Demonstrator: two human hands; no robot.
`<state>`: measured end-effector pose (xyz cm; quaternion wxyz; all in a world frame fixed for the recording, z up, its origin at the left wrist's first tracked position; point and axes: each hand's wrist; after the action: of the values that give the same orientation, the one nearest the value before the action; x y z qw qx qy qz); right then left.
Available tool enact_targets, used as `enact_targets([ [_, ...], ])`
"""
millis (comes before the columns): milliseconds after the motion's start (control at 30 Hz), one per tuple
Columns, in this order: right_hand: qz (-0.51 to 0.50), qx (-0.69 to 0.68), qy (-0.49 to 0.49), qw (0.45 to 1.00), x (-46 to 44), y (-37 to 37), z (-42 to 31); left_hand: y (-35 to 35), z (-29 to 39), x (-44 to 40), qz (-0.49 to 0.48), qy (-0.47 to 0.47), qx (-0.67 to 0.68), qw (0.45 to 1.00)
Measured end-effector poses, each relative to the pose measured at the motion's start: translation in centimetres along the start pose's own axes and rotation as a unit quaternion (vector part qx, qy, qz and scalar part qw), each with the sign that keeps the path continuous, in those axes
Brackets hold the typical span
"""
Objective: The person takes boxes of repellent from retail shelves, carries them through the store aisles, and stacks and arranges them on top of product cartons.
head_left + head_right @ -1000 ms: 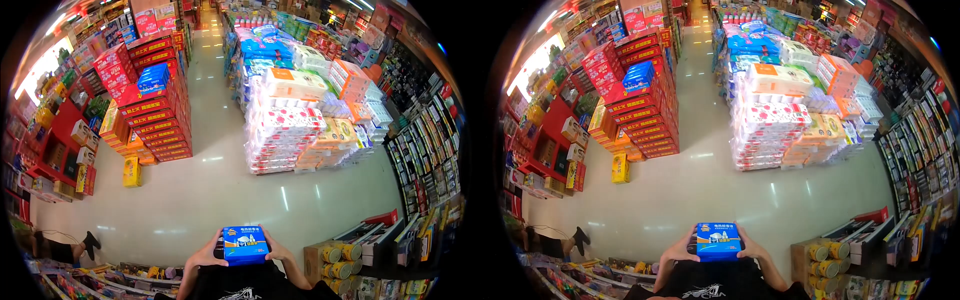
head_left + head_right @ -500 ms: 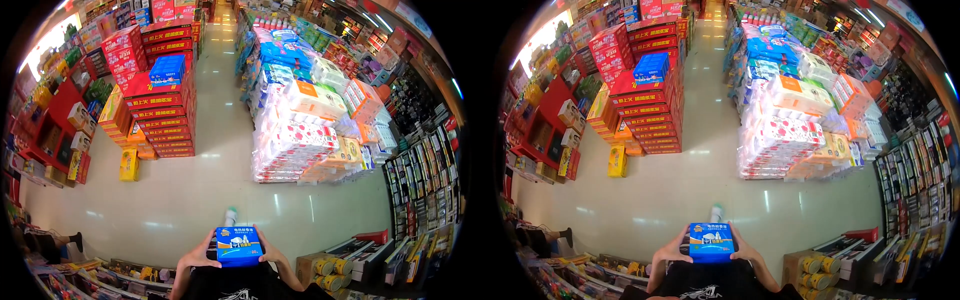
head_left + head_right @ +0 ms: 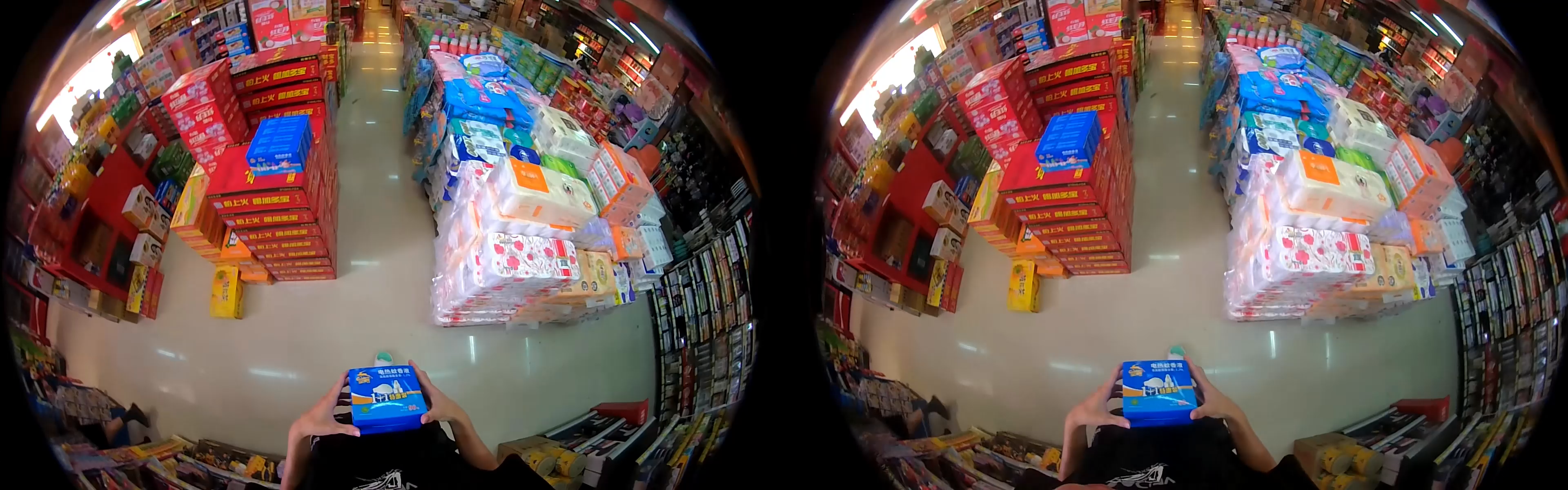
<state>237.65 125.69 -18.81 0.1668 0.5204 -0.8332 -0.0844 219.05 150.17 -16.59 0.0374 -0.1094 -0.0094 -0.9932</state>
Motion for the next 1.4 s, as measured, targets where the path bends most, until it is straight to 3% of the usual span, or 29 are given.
enact_targets([
  [233,0.015,0.026,0.012,0.999,-5.2,-2.6,-2.4,-2.2,2.5,-5.2,0.011,-0.042,0.061,0.997],
  [467,-0.010,-0.006,0.026,1.000,-9.0,-4.3,-2.1,-5.3,1.5,-7.9,0.012,0.024,-0.027,0.999],
  [600,0.013,0.004,-0.010,1.000,-11.5,-3.6,-2.6,-8.5,0.8,-9.8,0.003,-0.001,0.006,1.000],
  [667,0.034,-0.003,-0.005,0.999,-12.8,-2.5,-3.1,-10.1,2.2,-10.2,0.000,-0.057,0.060,0.997],
  [833,0.086,-0.023,-0.027,0.996,-15.6,1.0,-5.5,-15.3,3.4,-12.0,-0.041,0.006,0.019,0.999],
  [1067,0.109,0.088,-0.045,0.989,-19.5,3.1,-4.4,-20.9,2.5,-11.8,-0.056,0.022,-0.049,0.997],
  [1233,0.115,0.127,-0.064,0.983,-21.1,3.8,-5.2,-22.0,4.6,-12.0,-0.039,0.008,0.027,0.999],
  [1400,0.104,0.070,-0.054,0.991,-21.8,4.5,-7.0,-22.6,5.6,-12.1,-0.030,0.032,0.027,0.999],
])
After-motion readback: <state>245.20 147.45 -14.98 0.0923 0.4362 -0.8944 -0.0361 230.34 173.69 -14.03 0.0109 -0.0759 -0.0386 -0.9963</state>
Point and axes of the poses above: each hand's wrist, its own x-axis away from the middle knuckle, its own y-axis out of the palm, z = x × y, and after that the axes turned 6 degrees about z, right-handed
